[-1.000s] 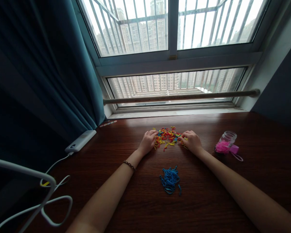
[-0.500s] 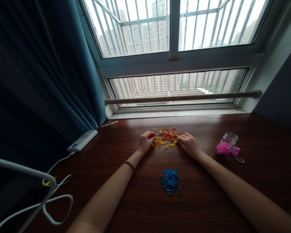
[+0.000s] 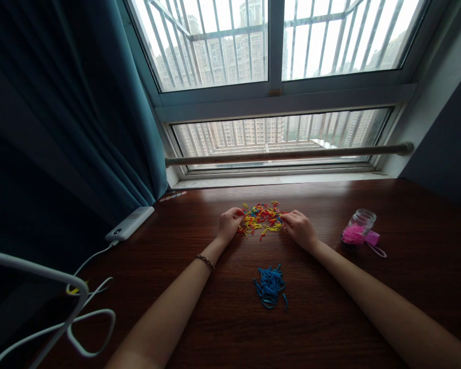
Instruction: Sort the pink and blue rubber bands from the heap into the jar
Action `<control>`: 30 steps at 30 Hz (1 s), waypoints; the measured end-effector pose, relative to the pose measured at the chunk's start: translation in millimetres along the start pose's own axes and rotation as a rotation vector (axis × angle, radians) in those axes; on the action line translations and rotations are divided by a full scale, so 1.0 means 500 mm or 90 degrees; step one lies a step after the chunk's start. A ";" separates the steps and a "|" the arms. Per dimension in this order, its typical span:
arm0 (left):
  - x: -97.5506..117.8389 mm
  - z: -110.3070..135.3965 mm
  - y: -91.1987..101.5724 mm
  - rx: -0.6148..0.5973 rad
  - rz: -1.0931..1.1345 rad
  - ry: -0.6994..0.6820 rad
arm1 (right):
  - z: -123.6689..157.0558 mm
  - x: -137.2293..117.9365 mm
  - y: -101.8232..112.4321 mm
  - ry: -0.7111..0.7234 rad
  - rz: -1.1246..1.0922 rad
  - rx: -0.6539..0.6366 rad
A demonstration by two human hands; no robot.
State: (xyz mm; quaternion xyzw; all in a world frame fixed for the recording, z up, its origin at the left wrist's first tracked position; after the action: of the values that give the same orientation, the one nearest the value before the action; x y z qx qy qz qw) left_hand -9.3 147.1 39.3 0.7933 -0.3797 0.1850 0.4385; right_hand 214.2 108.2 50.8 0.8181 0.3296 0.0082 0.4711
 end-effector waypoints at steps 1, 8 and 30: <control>-0.006 0.000 -0.002 -0.002 0.004 0.017 | 0.000 -0.001 0.001 0.002 -0.002 0.005; -0.034 -0.004 -0.014 0.015 0.188 0.067 | 0.001 -0.001 0.009 0.014 -0.030 0.056; -0.005 -0.001 -0.007 -0.008 0.064 0.006 | -0.002 0.037 0.001 -0.109 -0.194 0.057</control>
State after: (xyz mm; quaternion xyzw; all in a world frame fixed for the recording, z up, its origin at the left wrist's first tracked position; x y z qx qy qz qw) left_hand -8.5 149.6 36.0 0.7696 -0.4181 0.2084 0.4353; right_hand 228.6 119.1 46.1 0.7767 0.4083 -0.1473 0.4564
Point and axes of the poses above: each hand's wrist, its own z-axis away from the middle knuckle, its own y-axis out of the back of the hand, x = y × z, the point moved 9 cm from there along -z, towards the middle knuckle, and after that the axes turned 3 degrees about -y, right-handed, at the moved point
